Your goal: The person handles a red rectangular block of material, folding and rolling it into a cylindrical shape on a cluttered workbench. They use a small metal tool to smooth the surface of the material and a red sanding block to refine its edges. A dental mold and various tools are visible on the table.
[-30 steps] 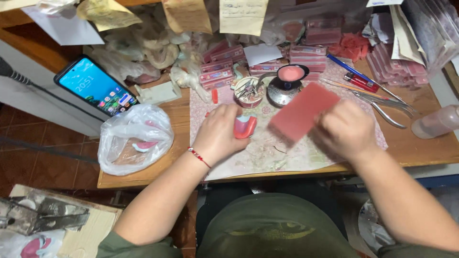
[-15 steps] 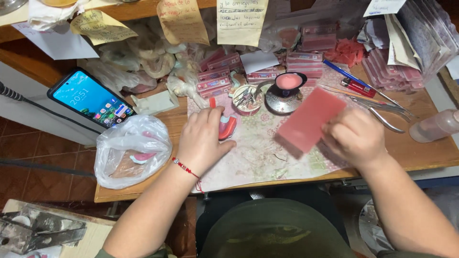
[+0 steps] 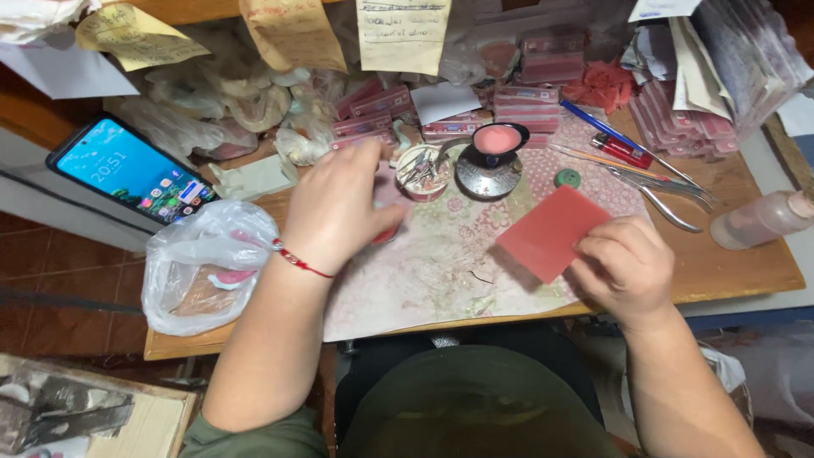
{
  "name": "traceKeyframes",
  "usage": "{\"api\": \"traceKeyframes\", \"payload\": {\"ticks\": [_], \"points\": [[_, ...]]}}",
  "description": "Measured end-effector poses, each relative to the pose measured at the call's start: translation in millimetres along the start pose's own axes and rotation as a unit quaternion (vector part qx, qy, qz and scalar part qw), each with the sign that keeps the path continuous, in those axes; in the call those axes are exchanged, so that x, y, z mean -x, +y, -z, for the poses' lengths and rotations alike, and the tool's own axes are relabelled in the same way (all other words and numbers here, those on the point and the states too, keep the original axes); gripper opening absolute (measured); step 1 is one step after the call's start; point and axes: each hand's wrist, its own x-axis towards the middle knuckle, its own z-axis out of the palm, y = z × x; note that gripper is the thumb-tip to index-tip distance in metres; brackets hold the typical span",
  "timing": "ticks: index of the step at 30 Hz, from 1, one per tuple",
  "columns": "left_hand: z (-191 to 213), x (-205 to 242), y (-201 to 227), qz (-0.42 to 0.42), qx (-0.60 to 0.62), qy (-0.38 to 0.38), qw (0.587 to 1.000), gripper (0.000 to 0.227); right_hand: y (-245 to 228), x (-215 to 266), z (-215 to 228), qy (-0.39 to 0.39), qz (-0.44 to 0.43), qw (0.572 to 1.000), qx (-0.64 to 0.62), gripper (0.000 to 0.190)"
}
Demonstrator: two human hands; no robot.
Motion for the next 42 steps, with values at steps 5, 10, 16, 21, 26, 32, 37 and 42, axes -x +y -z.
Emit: {"api": "traceKeyframes", "payload": {"ticks": [5, 10, 16, 21, 26, 32, 37, 42], "points": [[-18.9, 18.1, -27.6, 0.029, -0.074, -0.151, 0.985, 0.108, 3.2, 4.7, -0.6, 0.031, -0.039, 0.999, 0.009, 0.012], [-42.3, 27.2, -27.9, 0.033, -0.071, -0.101, 0.992, 0.089, 4.8, 2.3, -0.9, -0.027, -0.013, 0.999, -0.011, 0.011], [-37.4, 31.7, -13.3, 0.014, -0.109, -0.039, 0.993, 0.108, 7.4, 10.2, 3.1, -0.016, -0.06, 0.998, 0.001, 0.005], [-27.0, 26.6, 22.8, -0.066, -0.063, 0.033, 0.995, 0.063, 12.5, 13.3, 7.9, -0.102, -0.058, 0.993, 0.015, 0.006], [-43.2, 10.4, 29.9, -0.135, -0.001, 0.04, 0.99, 0.032, 7.1, -5.8, 11.6, -0.162, -0.047, 0.986, -0.012, 0.033], [-59.2, 5.3, 12.6, -0.135, 0.092, 0.149, 0.975, 0.017, -8.8, -93.2, -12.9, -0.141, -0.173, 0.975, 0.026, 0.057], [-66.4, 3.4, -5.0, -0.105, 0.131, 0.173, 0.97, 0.018, 18.8, -103.7, -66.4, -0.266, -0.306, 0.911, 0.077, 0.088], [-61.2, 2.5, -6.5, -0.11, 0.166, 0.177, 0.964, 0.016, 23.3, -93.4, -78.8, -0.24, -0.302, 0.92, 0.073, 0.083]]}}
